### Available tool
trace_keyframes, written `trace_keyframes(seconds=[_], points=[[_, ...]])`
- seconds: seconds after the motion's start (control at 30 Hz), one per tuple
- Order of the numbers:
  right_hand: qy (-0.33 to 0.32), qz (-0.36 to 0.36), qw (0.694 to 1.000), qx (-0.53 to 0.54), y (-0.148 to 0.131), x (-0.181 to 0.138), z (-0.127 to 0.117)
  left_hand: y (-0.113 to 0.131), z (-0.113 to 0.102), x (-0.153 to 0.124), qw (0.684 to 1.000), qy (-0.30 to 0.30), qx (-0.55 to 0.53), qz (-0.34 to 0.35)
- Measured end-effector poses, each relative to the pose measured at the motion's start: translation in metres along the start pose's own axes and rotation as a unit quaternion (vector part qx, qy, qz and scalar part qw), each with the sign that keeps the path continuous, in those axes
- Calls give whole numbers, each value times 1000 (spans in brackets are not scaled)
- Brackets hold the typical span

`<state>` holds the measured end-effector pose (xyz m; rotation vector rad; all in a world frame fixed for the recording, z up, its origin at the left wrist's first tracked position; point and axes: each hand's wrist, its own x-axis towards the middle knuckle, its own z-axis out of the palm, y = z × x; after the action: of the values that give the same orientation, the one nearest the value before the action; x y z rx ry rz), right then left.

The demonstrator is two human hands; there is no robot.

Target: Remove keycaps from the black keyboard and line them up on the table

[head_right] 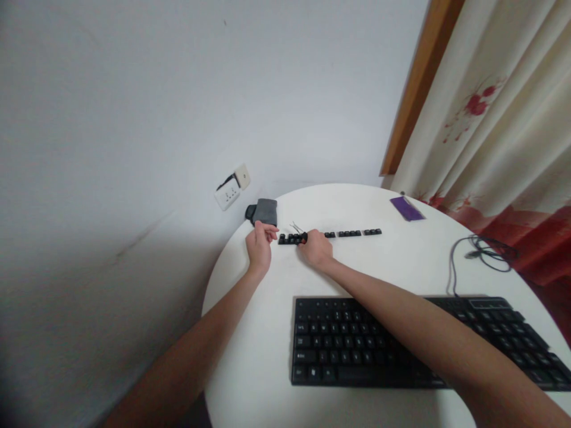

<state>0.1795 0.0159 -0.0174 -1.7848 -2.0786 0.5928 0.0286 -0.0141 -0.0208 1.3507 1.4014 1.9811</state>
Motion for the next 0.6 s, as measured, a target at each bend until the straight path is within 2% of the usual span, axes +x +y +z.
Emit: trace_keyframes(seconds=[0.6], points=[[7,-7,1000,-16,2,3,5,1,0,0,1000,3,10,-9]])
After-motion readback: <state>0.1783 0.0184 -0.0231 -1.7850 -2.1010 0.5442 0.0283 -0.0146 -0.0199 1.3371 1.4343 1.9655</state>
